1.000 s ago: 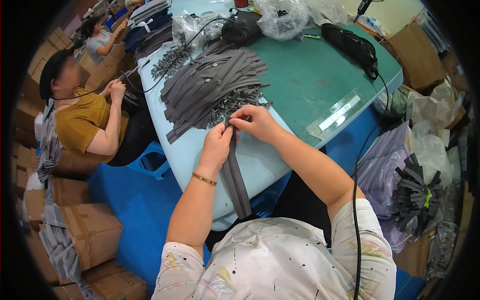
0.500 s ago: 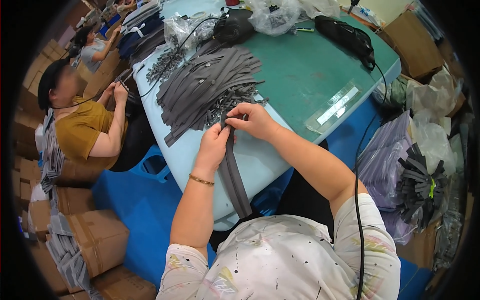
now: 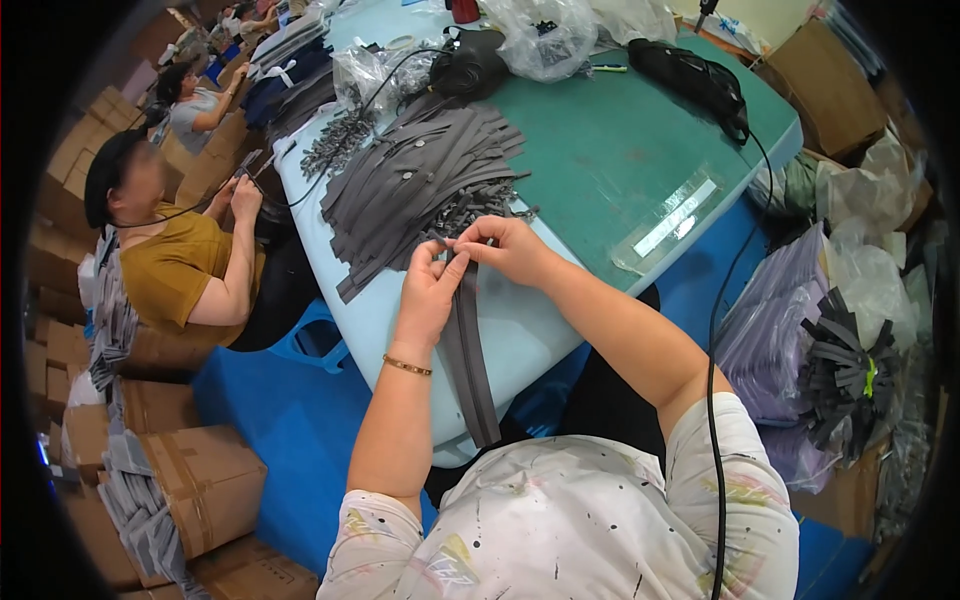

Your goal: Assemble metal components onto fabric straps at a workshop station.

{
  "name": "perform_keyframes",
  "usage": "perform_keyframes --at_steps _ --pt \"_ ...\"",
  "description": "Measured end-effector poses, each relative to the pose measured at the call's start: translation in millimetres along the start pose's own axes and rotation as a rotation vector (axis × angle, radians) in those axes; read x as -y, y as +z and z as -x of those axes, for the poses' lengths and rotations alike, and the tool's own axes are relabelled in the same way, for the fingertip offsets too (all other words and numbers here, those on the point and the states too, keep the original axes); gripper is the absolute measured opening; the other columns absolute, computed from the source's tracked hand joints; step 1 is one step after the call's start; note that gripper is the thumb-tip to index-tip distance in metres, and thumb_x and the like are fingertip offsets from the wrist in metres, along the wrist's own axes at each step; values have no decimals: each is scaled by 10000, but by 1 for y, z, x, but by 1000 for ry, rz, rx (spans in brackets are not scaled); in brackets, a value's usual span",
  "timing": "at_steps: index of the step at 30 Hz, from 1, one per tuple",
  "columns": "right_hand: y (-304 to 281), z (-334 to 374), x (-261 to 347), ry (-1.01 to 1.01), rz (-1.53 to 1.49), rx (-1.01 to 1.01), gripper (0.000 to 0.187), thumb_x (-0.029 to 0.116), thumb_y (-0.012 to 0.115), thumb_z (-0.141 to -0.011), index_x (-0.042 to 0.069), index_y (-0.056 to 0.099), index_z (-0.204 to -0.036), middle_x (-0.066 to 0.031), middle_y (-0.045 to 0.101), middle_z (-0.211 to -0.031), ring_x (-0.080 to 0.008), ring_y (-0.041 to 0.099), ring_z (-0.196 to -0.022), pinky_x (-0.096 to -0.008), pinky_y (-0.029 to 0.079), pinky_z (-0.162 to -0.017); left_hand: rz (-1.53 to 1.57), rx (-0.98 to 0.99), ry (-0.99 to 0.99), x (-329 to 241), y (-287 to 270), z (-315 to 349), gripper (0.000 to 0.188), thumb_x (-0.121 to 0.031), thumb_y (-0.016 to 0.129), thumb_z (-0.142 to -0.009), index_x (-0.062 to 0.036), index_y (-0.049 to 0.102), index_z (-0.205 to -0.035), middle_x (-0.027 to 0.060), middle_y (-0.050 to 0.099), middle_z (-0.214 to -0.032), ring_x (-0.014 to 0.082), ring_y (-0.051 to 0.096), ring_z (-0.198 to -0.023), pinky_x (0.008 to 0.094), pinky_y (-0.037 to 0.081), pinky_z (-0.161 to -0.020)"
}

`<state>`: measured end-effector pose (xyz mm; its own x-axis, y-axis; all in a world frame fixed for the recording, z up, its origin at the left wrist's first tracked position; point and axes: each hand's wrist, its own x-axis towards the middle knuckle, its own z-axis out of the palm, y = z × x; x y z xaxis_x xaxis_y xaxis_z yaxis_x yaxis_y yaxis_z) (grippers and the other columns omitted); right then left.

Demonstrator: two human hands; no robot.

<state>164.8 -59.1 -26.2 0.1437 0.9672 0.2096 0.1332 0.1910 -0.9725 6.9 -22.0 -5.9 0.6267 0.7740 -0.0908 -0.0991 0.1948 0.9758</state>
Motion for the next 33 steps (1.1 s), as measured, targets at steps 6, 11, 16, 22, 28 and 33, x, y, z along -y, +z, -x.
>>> perform_keyframes --at_steps 6,11,16,22,28,33 --pt "-8 -13 -19 -48 -60 -129 163 165 625 -848 13 631 -908 9 601 -785 -69 526 -723 -228 437 -650 -80 144 -44 -3 -8 -1 165 -174 577 -893 -15 536 -904 27 598 -751 92 587 -621 218 462 -534" --pt "-35 -29 -2 144 -252 -586 170 197 601 -873 35 634 -914 26 558 -709 -43 471 -613 -200 390 -525 -248 185 -159 -31 -5 8 181 -176 599 -870 -11 545 -817 17 570 -671 88 558 -565 230 438 -501" --pt "-65 -78 19 29 -321 -618 185 205 599 -872 25 630 -903 18 557 -673 -61 504 -602 -213 408 -490 -864 -24 203 -82 -31 -40 309 -258 681 -781 14 542 -736 62 509 -601 125 437 -540 295 372 -517" --pt "-67 -115 3 80 -253 -648 293 200 605 -860 20 555 -1086 -73 568 -894 -116 557 -645 -251 468 -558 -1323 -409 430 -80 -45 -108 448 -317 704 -747 -48 554 -1073 138 552 -1009 293 510 -946 403 406 -823" --pt "-40 -28 23 -130 546 -228 365 138 653 -785 92 542 -1129 -120 548 -1029 -210 580 -870 -317 484 -733 -1349 -505 779 -53 -28 -53 589 -232 723 -683 -79 482 -1198 126 437 -1175 311 385 -1137 464 306 -914" --pt "-41 19 38 -180 839 -2 303 122 665 -750 117 596 -1045 -93 557 -1024 -248 566 -944 -356 484 -760 -1007 -215 742 -52 0 8 379 -150 711 -711 -93 555 -1052 108 495 -1076 291 447 -1078 393 358 -898"
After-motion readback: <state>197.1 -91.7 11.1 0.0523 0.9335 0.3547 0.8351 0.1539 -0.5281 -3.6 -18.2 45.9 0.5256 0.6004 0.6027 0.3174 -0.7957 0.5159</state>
